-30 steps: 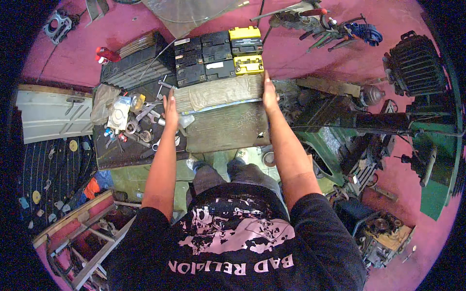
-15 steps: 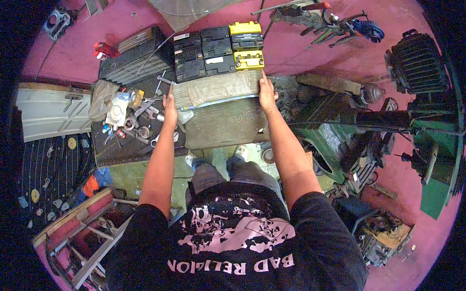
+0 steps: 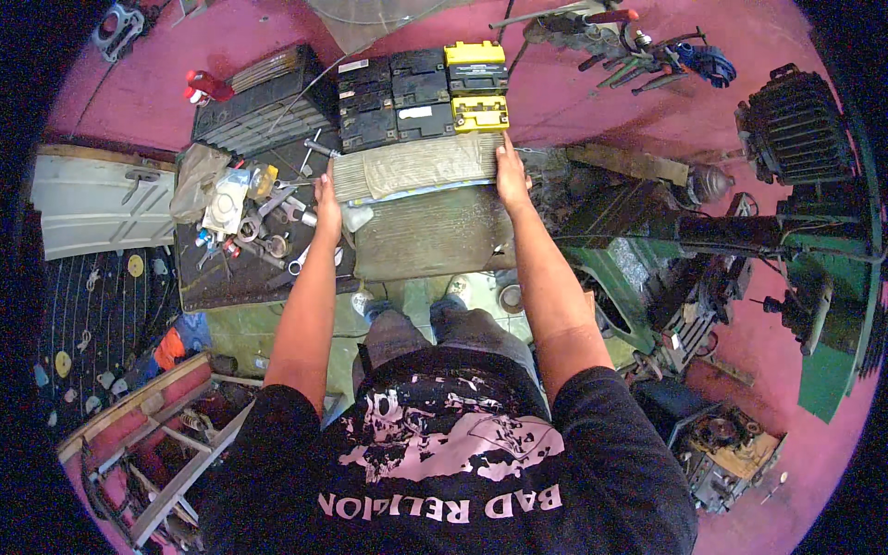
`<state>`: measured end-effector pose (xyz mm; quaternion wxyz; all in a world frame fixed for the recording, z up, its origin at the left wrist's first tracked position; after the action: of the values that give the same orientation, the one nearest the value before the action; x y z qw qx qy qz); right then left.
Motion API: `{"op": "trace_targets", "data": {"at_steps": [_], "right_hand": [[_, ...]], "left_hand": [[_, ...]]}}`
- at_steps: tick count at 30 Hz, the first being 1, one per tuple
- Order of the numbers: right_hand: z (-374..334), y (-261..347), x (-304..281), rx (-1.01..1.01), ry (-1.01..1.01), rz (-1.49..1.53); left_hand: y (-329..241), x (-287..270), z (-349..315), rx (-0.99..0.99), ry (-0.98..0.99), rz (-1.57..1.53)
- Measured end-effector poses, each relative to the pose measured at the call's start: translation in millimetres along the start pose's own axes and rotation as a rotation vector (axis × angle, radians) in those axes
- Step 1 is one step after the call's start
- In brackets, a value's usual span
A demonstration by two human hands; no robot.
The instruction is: The person organizes tools on a cluttered workbench. They pick up and place down various wrenches, sockets, and a metal brush, moving them around the surface. They also handle a plastic bag and a small red box, shifting items to clear space.
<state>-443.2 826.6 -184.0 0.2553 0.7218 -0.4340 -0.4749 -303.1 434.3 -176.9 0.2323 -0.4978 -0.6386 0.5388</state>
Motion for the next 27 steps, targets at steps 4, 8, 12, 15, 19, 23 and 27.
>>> {"op": "trace_targets", "data": {"at_steps": [4, 8, 12, 15, 19, 23, 27], "right_hand": [[-2, 9, -3, -0.065, 0.127, 0.195], [-5, 10, -4, -0.134, 0.142, 0.355], [2, -8, -4, -0.171, 0.029, 0.160], [0, -9, 3, -0.189, 0.017, 0.167], [8, -17, 3, -0.182, 0.016, 0.148], [11, -19, -5, -0.094, 0.056, 0.170], [-3, 2, -3, -0.195, 0.103, 0.207]], "left_hand": [[-6, -3, 9, 0.132, 0.171, -0.413], [43, -3, 19, 0.447, -0.009, -0.153], [48, 3, 5, 0.503, -0.116, 0.223], [43, 10, 0, 0.515, -0.069, 0.069], [20, 12, -12, 0.420, -0.006, 0.218], [22, 7, -13, 0.384, -0.014, -0.244], [33, 1, -23, 0.594, -0.081, 0.113]]}}
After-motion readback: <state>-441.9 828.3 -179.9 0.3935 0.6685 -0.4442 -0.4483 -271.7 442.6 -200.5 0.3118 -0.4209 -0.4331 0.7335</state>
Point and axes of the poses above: each hand's wrist, its own z-axis towards the middle knuckle, its own x-axis out of the palm, y = z × x, the point moved 5 cm from there along z, towards the middle knuckle, and after that the axes turned 12 degrees about x, right-handed, at the moved point
